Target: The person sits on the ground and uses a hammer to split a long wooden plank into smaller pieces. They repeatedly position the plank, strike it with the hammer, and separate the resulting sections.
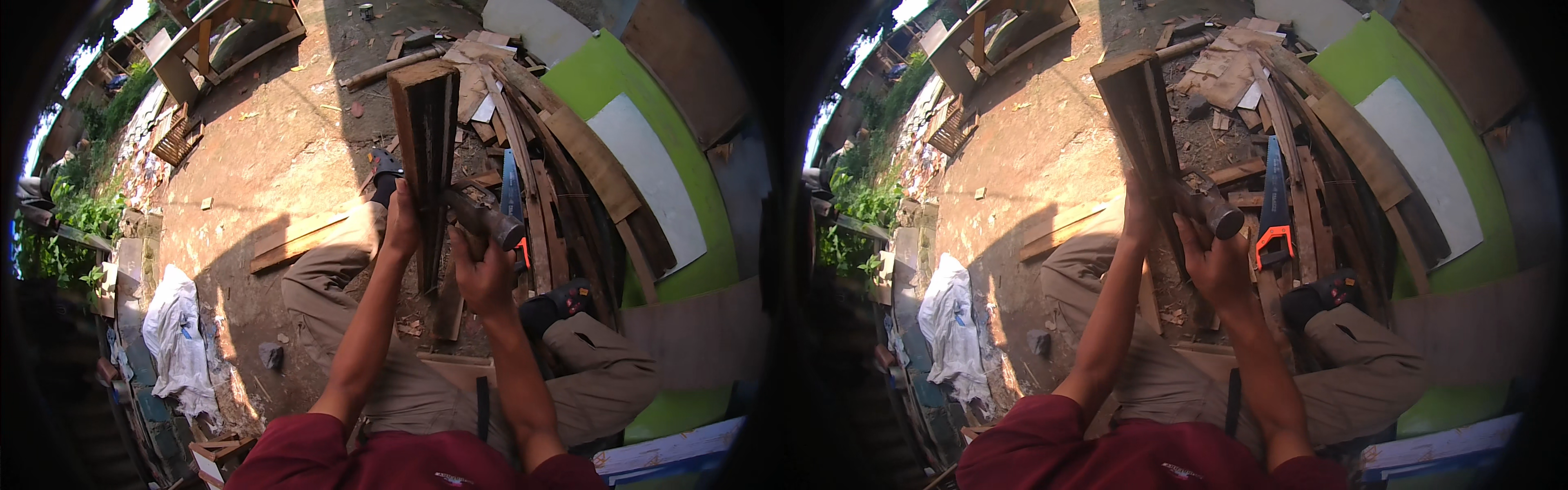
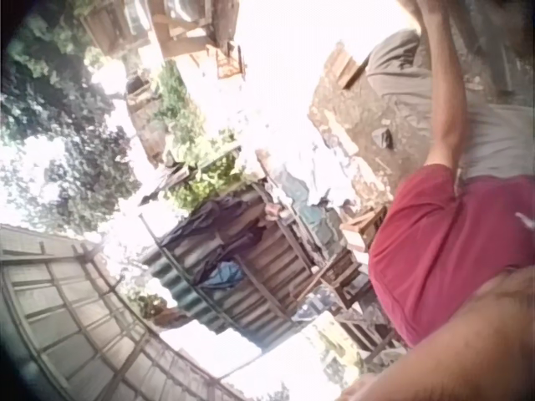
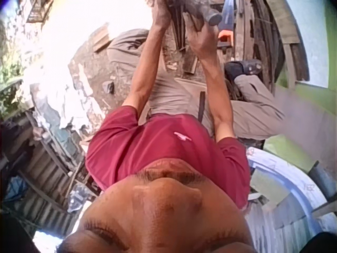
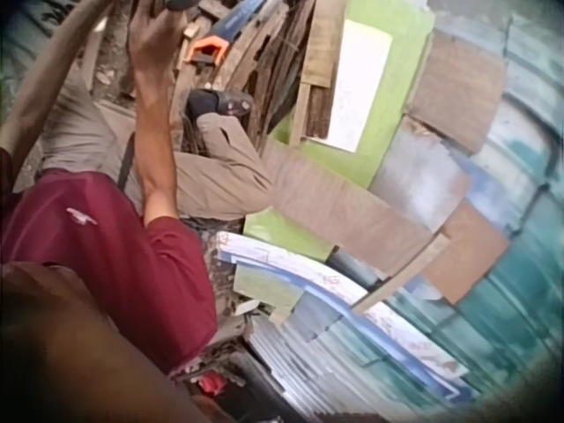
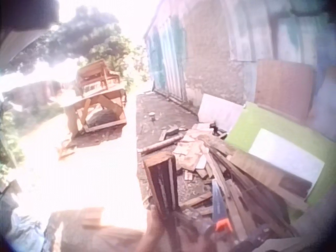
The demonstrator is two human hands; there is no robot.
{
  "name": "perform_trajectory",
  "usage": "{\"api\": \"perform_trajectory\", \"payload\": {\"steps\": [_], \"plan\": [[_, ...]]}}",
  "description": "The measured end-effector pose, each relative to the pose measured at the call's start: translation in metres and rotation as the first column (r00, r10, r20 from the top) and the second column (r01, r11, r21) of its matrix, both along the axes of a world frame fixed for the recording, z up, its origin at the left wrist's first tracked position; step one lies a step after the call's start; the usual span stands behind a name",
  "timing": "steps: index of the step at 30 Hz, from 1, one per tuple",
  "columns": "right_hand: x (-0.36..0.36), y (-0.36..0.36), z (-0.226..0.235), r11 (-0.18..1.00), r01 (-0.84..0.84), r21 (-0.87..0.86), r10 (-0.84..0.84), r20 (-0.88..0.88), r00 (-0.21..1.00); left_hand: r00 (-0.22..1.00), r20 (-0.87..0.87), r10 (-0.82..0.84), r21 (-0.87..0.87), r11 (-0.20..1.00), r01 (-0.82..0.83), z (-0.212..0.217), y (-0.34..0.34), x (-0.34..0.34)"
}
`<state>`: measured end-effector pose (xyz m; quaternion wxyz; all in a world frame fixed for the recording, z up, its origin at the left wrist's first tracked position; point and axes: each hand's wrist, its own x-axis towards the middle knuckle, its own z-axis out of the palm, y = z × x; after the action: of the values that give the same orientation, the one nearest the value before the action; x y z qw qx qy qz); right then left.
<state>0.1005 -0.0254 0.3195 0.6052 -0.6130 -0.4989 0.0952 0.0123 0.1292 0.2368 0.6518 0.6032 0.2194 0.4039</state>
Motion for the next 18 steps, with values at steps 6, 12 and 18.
{"api": "perform_trajectory", "payload": {"steps": [6, 12, 18], "plan": [[-0.007, 0.003, -0.034, 0.998, 0.01, -0.064, -0.016, -0.088, 0.996, 0.984, 0.138, 0.111, -0.267, 0.961, -0.071, 0.01, -0.012, 0.008], [-0.02, -0.011, -0.069, 0.941, -0.062, -0.332, -0.012, -0.215, 0.977, 0.97, 0.198, 0.138, -0.257, 0.963, -0.084, 0.017, -0.007, -0.002], [-0.017, -0.001, -0.019, 0.998, 0.056, -0.013, -0.057, -0.113, 0.992, 0.976, 0.16, 0.145, -0.177, 0.977, -0.117, 0.019, -0.026, 0.0]]}}
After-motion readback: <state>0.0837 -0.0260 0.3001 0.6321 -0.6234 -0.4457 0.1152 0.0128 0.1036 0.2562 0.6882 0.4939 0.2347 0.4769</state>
